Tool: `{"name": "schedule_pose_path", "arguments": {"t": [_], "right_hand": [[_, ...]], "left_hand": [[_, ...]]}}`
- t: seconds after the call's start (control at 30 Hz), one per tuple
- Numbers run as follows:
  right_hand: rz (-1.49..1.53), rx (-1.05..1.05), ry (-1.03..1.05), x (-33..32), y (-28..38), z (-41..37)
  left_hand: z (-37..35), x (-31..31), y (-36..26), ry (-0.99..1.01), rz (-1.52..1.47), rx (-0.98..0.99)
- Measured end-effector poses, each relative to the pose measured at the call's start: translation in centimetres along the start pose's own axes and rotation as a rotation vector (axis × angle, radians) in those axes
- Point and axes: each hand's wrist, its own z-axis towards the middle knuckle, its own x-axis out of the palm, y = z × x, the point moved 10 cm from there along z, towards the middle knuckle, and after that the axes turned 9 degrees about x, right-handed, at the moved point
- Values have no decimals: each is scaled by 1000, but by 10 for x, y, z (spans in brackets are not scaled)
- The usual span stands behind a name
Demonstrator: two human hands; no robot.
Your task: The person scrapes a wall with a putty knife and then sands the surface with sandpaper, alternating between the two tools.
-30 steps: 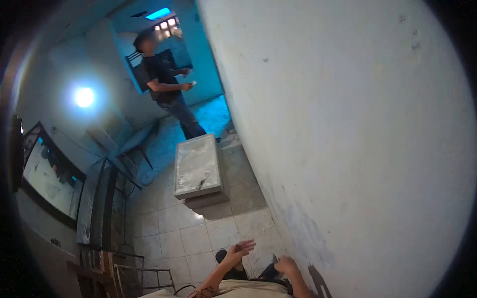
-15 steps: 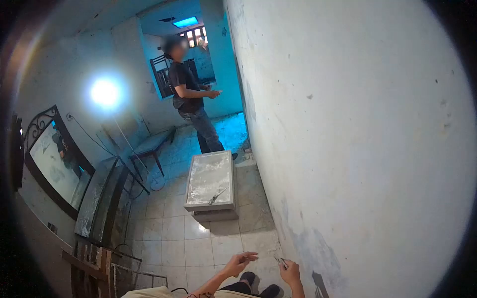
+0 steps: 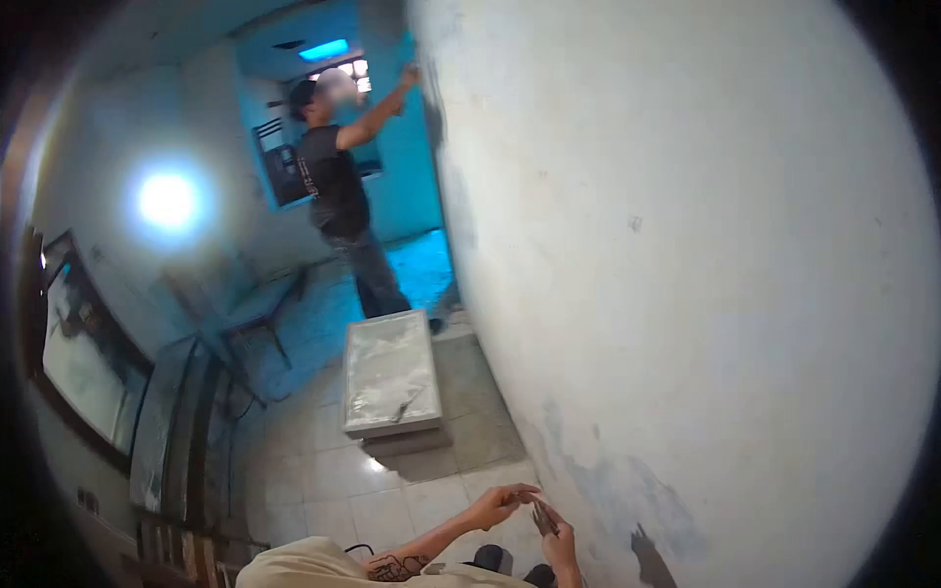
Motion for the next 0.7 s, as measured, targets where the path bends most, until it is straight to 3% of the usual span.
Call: {"name": "schedule_pose_path", "arguments": {"t": [0.07, 0.13, 0.2, 0.27, 0.33, 0.43, 0.5, 0.53, 0.63, 0.7], "right_hand": [[-80, 10, -198, -23, 2, -21], [-80, 62, -367, -31, 38, -41], [465, -72, -473, -51, 56, -66], [506, -168, -625, -82, 57, -89], [546, -204, -732, -94, 91, -113], [426, -344, -857, -93, 116, -142], [92, -408, -940, -101, 134, -155], [92, -398, -937, -106, 136, -153], [-223, -626, -1018, -104, 178, -171], [-271, -587, -1002, -109, 181, -166]], "left_hand": [[8, 13, 15, -42, -48, -59], [15, 29, -12, -100, -79, 136], [15, 58, -25, -13, -110, -215], [24, 96, -52, 12, -280, -69], [33, 132, -76, 159, -341, -31], [34, 144, -104, 183, -406, 48], [38, 154, -114, 185, -398, 81], [40, 158, -119, 174, -378, 130], [41, 171, -136, 144, -291, 146], [47, 171, -133, 99, -247, 155]]}}
